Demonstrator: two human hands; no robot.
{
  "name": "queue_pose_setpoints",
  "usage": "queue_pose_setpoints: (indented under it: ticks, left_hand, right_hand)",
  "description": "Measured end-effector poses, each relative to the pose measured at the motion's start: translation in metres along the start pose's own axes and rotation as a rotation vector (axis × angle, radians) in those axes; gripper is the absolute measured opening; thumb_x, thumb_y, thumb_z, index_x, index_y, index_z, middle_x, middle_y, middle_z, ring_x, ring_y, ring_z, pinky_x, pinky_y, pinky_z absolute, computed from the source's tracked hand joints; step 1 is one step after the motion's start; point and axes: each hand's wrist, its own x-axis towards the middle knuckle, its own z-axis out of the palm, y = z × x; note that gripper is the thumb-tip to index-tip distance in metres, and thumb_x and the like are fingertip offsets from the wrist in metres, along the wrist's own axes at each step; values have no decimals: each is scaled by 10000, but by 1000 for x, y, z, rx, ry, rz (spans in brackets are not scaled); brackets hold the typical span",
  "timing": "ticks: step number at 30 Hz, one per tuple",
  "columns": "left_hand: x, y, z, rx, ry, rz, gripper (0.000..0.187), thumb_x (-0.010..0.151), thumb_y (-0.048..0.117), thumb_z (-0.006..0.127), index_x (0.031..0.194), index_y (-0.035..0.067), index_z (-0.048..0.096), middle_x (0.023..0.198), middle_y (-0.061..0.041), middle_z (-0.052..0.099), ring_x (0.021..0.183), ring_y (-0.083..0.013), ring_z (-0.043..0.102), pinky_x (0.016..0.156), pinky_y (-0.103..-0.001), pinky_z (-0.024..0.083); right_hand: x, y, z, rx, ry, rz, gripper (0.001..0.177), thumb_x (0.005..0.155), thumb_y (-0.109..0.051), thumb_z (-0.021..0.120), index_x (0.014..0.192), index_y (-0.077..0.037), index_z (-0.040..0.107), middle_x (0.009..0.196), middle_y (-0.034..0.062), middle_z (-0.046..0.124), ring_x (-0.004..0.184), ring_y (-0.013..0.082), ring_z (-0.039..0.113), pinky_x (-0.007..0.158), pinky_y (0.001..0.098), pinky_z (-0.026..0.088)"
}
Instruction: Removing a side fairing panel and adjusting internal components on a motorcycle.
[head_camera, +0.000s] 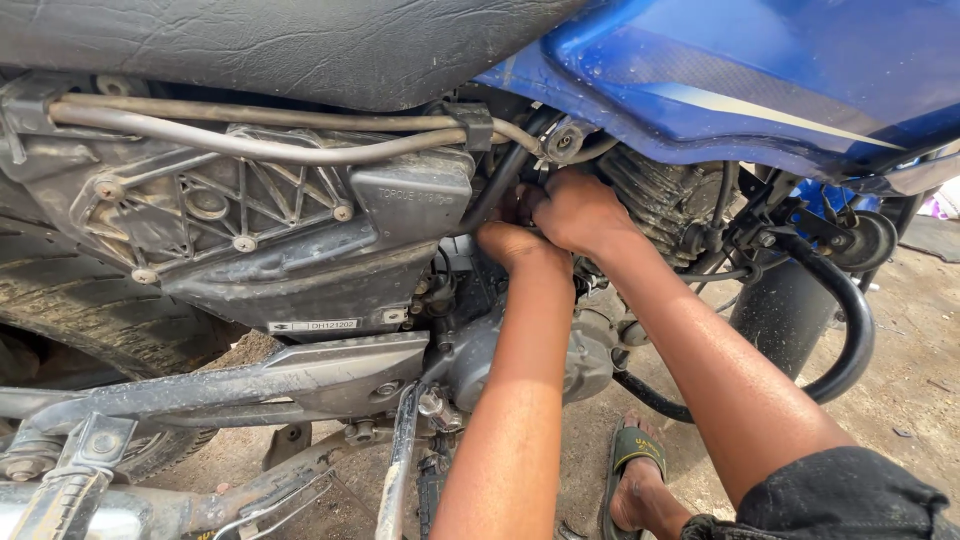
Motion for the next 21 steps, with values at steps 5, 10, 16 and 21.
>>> queue_pose_setpoints:
  ticks: [5,10,16,21]
  left_hand:
    - [-17,23,19,82,175,-39,356,974,323,470,1015,18,649,929,-77,606,796,-176,599,800,-347,522]
    - [-20,36,16,131,166,-104,295,964,242,520,1067,-4,645,1026,-85,603,975,-201,592,936,-359,524]
    - [-16,37,9,129,114,-123,278,951,196,558,1097,-32,624,1059,-129,597,1021,-244,602,976,-411,521]
    - [-15,41,8,121,107,-140,306,954,200,548,1133,-39,615,1084,-146,606,1036,-259,601,1008,-425,502]
  right_hand:
    - [-12,1,-4,59,106,-36,515,1011,-443,525,972,22,742,1043,292,701,1042,473,658,947,554,499]
    - [-14,3,-10,147,105,-94,502,1037,-385,537,890,58,722,836,266,733,772,396,714,792,504,552]
    - [-20,-2,-25,523,-87,79,445,1047,-354,486,982,43,676,717,148,706,518,223,679,511,382,552]
    - [-14,17,-11,849,-46,112,322,1028,-238,521,977,41,673,743,145,695,549,218,687,473,338,553]
